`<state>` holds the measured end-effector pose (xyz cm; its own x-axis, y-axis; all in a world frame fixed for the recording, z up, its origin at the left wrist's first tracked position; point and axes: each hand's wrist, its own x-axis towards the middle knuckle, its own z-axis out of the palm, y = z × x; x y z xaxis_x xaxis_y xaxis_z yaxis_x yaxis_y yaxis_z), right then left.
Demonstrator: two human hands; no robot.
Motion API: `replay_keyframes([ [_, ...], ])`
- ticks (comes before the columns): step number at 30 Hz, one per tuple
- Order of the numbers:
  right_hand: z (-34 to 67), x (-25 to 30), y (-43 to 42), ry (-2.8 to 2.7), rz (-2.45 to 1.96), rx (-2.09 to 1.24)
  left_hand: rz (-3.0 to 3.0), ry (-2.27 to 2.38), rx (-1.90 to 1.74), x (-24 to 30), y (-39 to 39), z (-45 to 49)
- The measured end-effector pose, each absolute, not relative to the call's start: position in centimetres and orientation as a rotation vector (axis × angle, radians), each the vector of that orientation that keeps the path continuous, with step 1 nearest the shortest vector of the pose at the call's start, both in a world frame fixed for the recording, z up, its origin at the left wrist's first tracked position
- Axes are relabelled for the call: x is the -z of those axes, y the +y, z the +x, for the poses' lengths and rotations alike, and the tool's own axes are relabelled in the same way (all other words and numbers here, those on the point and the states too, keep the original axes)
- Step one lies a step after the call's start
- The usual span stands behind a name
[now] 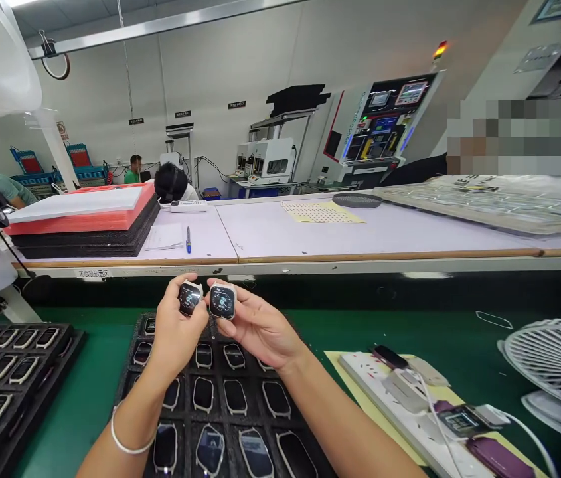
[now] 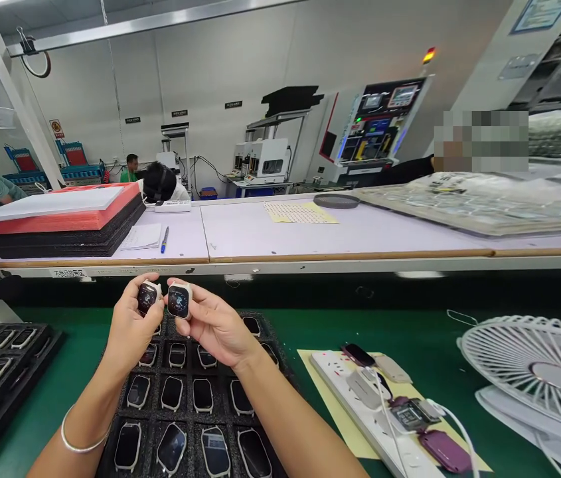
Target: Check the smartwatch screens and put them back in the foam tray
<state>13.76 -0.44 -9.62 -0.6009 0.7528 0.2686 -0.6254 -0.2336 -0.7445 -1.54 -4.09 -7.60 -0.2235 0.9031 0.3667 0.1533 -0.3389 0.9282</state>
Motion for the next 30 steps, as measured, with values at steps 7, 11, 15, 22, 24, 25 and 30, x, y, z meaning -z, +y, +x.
replay_keyframes([
  [7, 13.77, 9.8, -0.37, -1.07, -0.201, -1.949, 1.394, 1.214, -1.62, 7.72, -3.87, -1.52],
  [11, 13.67, 9.77, -0.38, -1.075, -0.199, -1.935, 1.403, 1.245, -1.631, 7.79, -3.83, -1.6],
  [15, 13.67, 9.63, -0.34, -1.038, -0.21, -1.937, 1.384, 1.255, -1.643, 7.96, -3.77, -1.64],
  [22, 13.77, 9.74, -0.26, -1.057, -0.198, -1.933, 1.415, 1.277, -1.679, 7.96, -3.81, -1.56],
  [24, 13.71, 9.79, -0.32, -1.059, -0.203, -1.932, 1.396, 1.245, -1.698, 7.91, -3.81, -1.49],
  [25, 13.68, 9.79, -0.35, -1.057, -0.205, -1.934, 1.386, 1.223, -1.7, 7.89, -3.82, -1.45],
  [30, 13.61, 9.72, -0.46, -1.039, -0.206, -1.94, 1.391, 1.2, -1.689, 7.71, -4.03, -1.37],
])
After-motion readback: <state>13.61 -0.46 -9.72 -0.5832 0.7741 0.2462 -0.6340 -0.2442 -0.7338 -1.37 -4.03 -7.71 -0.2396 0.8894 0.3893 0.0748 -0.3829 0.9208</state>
